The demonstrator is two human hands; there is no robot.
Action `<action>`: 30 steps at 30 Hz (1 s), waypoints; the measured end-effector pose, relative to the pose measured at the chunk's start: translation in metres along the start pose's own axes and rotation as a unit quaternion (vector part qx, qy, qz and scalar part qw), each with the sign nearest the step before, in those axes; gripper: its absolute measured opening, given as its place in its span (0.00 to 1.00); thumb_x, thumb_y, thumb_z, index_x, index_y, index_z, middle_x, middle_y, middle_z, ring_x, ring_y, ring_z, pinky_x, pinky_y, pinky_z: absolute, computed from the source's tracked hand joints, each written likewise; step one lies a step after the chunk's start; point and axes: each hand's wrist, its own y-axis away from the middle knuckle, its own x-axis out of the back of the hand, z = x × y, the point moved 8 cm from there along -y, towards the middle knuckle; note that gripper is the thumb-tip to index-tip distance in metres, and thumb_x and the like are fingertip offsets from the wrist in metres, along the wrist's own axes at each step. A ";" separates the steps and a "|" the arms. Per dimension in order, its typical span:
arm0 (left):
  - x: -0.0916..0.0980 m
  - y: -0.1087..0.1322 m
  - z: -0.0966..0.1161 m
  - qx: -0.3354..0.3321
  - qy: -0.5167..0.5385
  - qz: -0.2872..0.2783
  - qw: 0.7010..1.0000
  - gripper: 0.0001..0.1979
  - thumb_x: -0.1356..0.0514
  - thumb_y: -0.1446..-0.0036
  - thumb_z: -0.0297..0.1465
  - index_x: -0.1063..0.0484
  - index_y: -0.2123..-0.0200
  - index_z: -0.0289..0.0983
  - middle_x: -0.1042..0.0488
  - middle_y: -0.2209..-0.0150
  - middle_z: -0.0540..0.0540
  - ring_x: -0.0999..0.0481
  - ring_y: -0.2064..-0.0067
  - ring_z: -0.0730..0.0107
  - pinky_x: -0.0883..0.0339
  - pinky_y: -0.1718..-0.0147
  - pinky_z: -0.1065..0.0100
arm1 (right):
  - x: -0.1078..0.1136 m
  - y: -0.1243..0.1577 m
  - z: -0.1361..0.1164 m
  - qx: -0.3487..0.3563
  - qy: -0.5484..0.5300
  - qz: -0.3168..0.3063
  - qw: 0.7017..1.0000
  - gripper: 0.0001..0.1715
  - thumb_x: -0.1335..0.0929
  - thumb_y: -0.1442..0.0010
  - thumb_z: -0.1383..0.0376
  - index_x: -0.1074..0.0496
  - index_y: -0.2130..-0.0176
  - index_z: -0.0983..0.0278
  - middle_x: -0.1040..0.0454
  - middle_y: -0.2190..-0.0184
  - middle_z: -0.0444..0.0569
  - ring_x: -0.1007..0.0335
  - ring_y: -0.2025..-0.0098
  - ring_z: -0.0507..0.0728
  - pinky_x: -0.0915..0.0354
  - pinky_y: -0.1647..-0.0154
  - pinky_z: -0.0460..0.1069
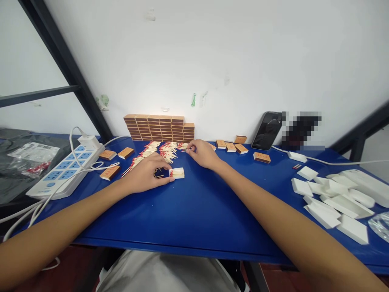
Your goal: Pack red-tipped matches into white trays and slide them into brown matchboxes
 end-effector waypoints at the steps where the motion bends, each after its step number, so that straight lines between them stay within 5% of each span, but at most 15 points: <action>1: 0.000 0.000 -0.001 0.001 0.000 -0.001 1.000 0.10 0.30 0.38 0.41 0.19 0.60 0.40 0.19 0.62 0.45 0.24 0.56 0.58 0.31 0.53 0.58 | -0.003 -0.002 0.005 -0.006 0.004 -0.004 1.000 0.06 0.28 0.37 0.64 0.23 0.60 0.64 0.22 0.64 0.49 0.31 0.67 0.54 0.39 0.64 0.48; 9: -0.001 -0.001 -0.001 0.007 0.000 -0.007 1.000 0.11 0.30 0.38 0.41 0.20 0.61 0.40 0.19 0.62 0.45 0.24 0.57 0.58 0.31 0.54 0.58 | -0.013 -0.004 0.006 -0.002 0.053 -0.078 0.995 0.08 0.31 0.32 0.66 0.25 0.64 0.64 0.21 0.68 0.49 0.28 0.68 0.54 0.39 0.65 0.48; 22: 0.000 0.000 -0.001 0.006 -0.002 -0.007 1.000 0.12 0.30 0.38 0.42 0.20 0.60 0.40 0.19 0.62 0.45 0.24 0.57 0.58 0.31 0.55 0.57 | -0.012 -0.009 0.019 0.016 0.081 -0.040 0.996 0.05 0.32 0.30 0.65 0.26 0.59 0.65 0.23 0.60 0.53 0.29 0.62 0.57 0.38 0.60 0.50; 30: 0.001 0.000 -0.007 0.025 -0.020 0.000 0.999 0.12 0.30 0.39 0.43 0.19 0.60 0.40 0.19 0.61 0.44 0.23 0.55 0.55 0.30 0.52 0.56 | -0.001 0.008 -0.012 0.050 0.059 -0.077 0.994 0.07 0.32 0.30 0.64 0.27 0.61 0.64 0.23 0.63 0.51 0.29 0.63 0.57 0.38 0.58 0.50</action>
